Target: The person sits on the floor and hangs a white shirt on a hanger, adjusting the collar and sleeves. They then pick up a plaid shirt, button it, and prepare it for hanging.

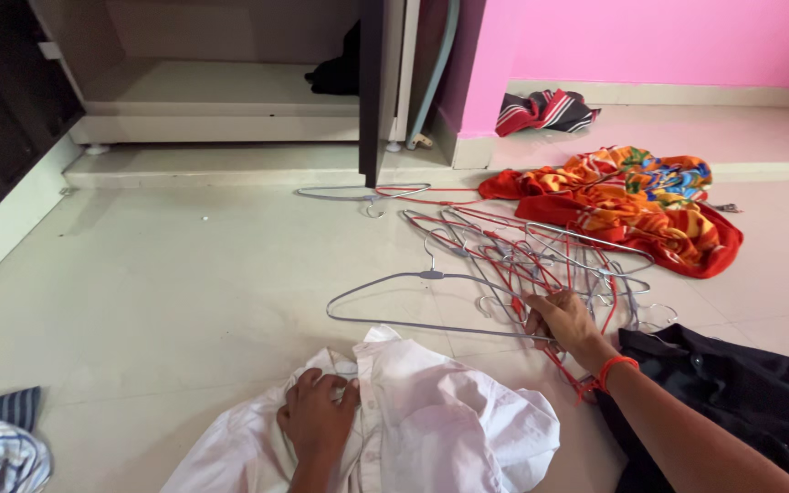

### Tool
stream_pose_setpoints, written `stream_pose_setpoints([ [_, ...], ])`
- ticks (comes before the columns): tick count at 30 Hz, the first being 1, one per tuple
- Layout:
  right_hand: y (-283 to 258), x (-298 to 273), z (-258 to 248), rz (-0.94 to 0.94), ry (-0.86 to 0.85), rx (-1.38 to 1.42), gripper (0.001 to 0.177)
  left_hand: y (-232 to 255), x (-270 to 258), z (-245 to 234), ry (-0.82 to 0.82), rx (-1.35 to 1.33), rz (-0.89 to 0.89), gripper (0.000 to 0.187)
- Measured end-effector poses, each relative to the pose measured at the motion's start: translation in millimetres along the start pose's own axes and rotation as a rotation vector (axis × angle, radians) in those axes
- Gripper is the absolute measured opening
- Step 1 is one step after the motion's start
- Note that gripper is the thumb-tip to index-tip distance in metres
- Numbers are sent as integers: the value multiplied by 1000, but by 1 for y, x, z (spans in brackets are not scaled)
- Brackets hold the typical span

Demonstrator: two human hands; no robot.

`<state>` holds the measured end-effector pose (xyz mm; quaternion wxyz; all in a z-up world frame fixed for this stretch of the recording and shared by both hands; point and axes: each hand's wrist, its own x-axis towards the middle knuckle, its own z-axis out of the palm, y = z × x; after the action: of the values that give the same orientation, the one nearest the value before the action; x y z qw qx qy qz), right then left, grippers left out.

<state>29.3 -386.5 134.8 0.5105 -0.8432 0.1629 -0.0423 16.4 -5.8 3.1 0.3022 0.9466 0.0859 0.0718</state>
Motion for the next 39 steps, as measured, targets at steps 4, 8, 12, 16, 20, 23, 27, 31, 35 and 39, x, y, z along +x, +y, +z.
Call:
stream_pose_setpoints([
  [4,-8,-2,4,-10,-32,-34,60,10,5,-16,-98,-14,-97,19],
  [8,-9,2,7,-52,-87,-33,59,7,9,-17,-147,-15,-141,38],
  [12,-8,8,11,-64,-83,-36,55,-2,18,-8,-104,-31,-135,66],
  [16,-12,6,10,-33,-101,-49,55,-14,28,-3,-61,-56,-153,63],
  [20,-16,-1,5,-9,-125,-59,57,-24,33,-5,23,-185,-166,53],
  [23,-18,-1,3,6,-116,-94,56,-29,36,-2,15,-174,-149,47],
  [27,-16,3,-5,-12,-91,-106,55,-46,53,3,26,-249,-82,33],
  [31,-11,9,-20,-110,-90,-145,52,-49,44,-6,20,-92,-17,21],
  [35,-9,13,-29,-121,-101,-140,37,-41,39,-20,120,-152,-52,18],
  [39,-12,6,-23,-122,-75,-153,46,-34,45,-28,249,-216,73,15],
])
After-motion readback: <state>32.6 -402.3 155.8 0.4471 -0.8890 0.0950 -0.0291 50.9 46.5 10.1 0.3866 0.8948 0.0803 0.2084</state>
